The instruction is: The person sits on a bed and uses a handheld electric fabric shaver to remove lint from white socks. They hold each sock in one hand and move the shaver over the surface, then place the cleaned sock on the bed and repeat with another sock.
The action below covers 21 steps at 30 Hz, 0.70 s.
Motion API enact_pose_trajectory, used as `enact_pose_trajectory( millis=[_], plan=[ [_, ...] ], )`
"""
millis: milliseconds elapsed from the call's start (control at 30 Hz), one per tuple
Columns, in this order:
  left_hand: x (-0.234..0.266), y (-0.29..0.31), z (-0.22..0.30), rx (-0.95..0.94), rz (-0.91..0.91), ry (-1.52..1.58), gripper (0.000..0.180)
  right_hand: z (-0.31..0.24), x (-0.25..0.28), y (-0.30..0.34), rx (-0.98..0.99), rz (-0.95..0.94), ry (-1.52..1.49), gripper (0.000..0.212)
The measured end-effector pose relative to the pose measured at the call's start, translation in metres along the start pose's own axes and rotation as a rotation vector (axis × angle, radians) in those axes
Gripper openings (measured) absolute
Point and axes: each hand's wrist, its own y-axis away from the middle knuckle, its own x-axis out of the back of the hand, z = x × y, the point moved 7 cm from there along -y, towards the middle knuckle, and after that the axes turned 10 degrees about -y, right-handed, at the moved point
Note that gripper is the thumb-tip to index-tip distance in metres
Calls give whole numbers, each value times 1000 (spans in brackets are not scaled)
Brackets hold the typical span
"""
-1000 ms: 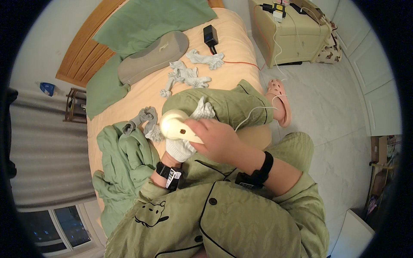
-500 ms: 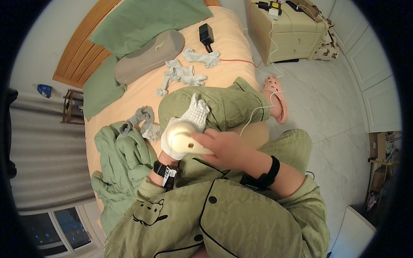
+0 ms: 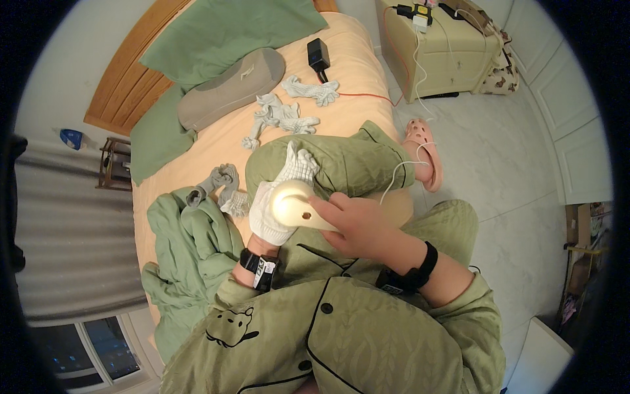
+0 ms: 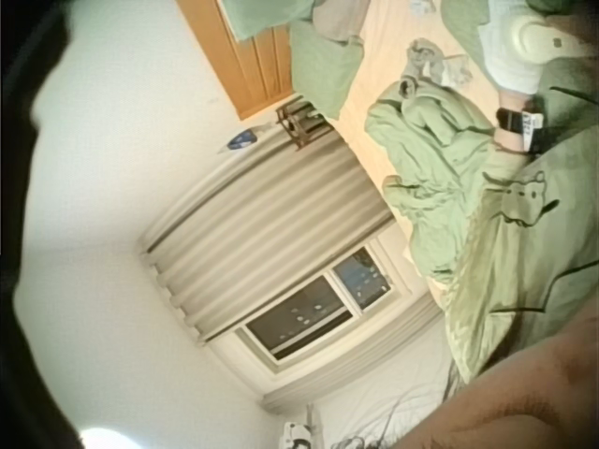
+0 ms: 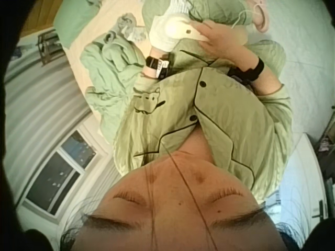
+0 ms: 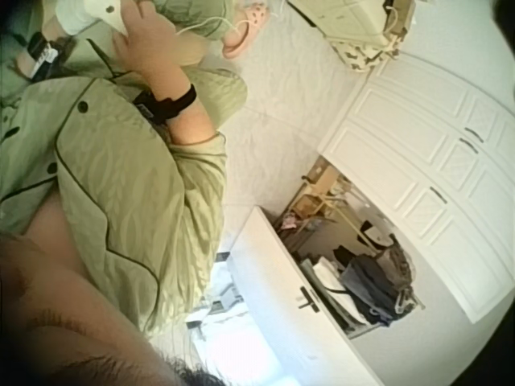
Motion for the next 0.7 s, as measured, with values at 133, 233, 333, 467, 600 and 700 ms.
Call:
enact_pose_trajectory(
  millis=[133,233,333,467,600,700],
  plan=[
    [-2,-1,-7,76,28,43,50,-3,-2,-3,41,13,17,58],
    [-5,1,-12,125,-20,132,52,0,-3,-2,47,-54,-1,58],
    [-5,3,-6,8,-33,-36,53,4,2,-2,13,-41,17,58],
    [-12,5,-16,162,86,748,26,-1,-4,-5,-8,24,-10,57],
    [-13,11,-16,198,91,974,27,-8,-13,-4,-2,-93,-115,55],
    [-9,10,-13,142,69,697,29,-2,-4,-4,4,-144,-132,55]
  ],
)
